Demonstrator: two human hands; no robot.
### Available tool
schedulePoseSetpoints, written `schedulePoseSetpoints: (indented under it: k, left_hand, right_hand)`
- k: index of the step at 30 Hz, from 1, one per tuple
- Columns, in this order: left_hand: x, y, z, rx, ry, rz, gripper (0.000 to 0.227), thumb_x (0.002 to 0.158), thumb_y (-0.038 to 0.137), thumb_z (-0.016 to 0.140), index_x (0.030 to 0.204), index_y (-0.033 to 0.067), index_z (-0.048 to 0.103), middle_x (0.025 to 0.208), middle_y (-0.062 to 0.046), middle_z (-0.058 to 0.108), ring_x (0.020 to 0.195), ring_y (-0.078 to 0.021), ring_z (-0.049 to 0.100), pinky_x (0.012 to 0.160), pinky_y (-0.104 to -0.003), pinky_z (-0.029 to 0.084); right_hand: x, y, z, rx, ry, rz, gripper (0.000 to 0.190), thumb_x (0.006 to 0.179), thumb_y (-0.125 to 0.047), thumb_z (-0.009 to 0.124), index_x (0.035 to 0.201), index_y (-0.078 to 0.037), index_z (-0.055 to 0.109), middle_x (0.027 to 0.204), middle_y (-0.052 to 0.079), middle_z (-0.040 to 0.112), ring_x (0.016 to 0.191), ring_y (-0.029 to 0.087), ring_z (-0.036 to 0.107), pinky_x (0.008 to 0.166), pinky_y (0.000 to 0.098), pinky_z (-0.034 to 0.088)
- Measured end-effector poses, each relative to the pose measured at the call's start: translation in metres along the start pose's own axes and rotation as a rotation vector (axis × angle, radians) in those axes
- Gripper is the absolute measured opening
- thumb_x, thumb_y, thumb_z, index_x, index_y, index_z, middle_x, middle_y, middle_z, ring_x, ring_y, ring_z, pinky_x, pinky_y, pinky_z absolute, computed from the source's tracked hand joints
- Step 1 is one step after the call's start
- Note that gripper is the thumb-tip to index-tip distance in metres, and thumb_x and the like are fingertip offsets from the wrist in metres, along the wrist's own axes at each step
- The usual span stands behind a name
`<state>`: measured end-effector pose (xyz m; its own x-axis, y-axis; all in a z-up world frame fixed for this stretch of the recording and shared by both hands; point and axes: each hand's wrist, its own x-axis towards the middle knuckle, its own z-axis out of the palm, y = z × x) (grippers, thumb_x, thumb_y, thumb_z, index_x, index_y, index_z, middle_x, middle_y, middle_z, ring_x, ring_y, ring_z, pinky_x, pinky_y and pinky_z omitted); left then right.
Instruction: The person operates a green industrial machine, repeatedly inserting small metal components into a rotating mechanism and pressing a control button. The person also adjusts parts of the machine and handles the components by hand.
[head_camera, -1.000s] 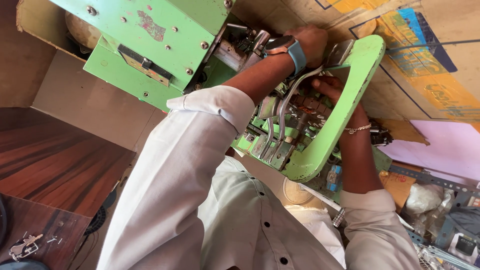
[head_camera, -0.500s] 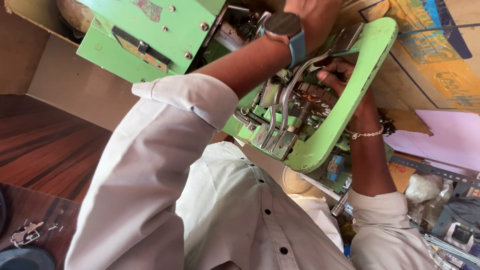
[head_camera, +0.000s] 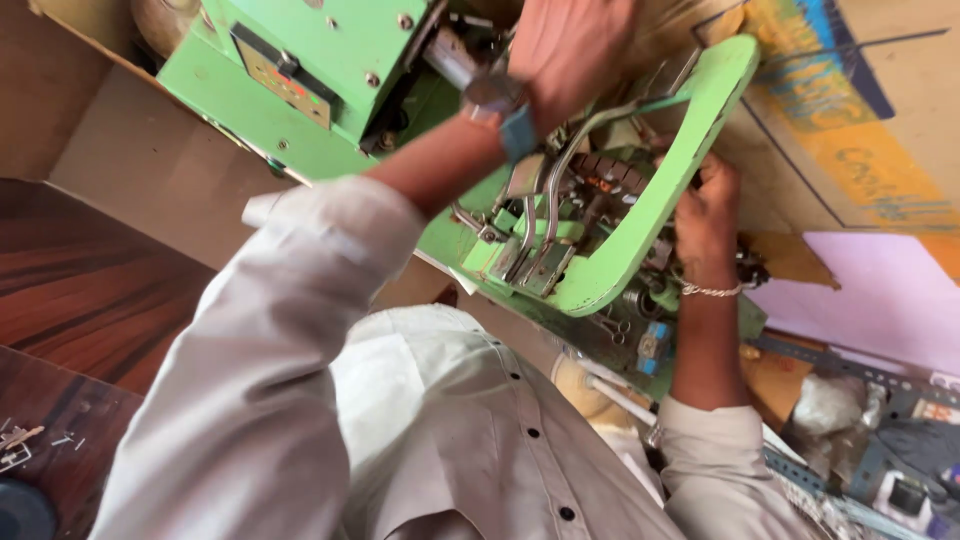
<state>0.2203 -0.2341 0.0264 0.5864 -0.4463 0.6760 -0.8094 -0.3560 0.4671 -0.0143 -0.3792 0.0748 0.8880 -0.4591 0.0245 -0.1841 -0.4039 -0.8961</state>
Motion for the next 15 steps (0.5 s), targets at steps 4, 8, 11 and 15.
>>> schedulePoseSetpoints:
  k: [4, 8, 11, 15]
  left_hand:
    - [-0.018, 0.028, -0.072, -0.217, -0.027, -0.040, 0.023, 0.087, 0.026, 0.073, 0.077, 0.0060, 0.069, 0.072, -0.014, 0.067, 0.070, -0.0370, 0.069, 0.056, -0.045, 0.053]
    - [-0.011, 0.047, -0.089, -0.136, -0.562, -0.245, 0.027, 0.087, 0.033, 0.074, 0.088, 0.0057, 0.074, 0.082, -0.017, 0.072, 0.076, -0.0327, 0.074, 0.063, -0.043, 0.057]
    - [0.000, 0.065, -0.068, -0.105, -0.746, -0.226, 0.021, 0.085, 0.028, 0.072, 0.094, 0.0090, 0.076, 0.091, -0.013, 0.074, 0.084, -0.0273, 0.076, 0.067, -0.040, 0.059]
    - [0.006, 0.084, -0.032, -0.034, -0.794, -0.196, 0.021, 0.095, 0.027, 0.064, 0.096, 0.0100, 0.077, 0.089, -0.011, 0.075, 0.083, -0.0212, 0.076, 0.068, -0.037, 0.060]
  right_hand:
    - [-0.003, -0.023, 0.018, 0.059, 0.029, 0.063, 0.018, 0.095, -0.013, 0.075, 0.110, -0.003, 0.074, 0.103, 0.001, 0.073, 0.084, 0.007, 0.062, 0.073, 0.0234, 0.051]
    - [0.008, -0.039, 0.026, 0.116, 0.010, 0.120, 0.018, 0.095, -0.007, 0.072, 0.112, -0.001, 0.075, 0.101, 0.002, 0.072, 0.086, 0.007, 0.062, 0.076, 0.0233, 0.051]
    - [0.011, -0.039, 0.028, 0.185, -0.004, 0.102, 0.011, 0.096, -0.002, 0.067, 0.107, 0.000, 0.072, 0.103, 0.003, 0.073, 0.086, 0.009, 0.066, 0.077, 0.0238, 0.054]
    - [0.012, -0.032, 0.027, 0.253, 0.090, 0.088, 0.012, 0.097, 0.001, 0.064, 0.106, -0.002, 0.071, 0.093, 0.001, 0.068, 0.077, 0.009, 0.061, 0.065, 0.0237, 0.051]
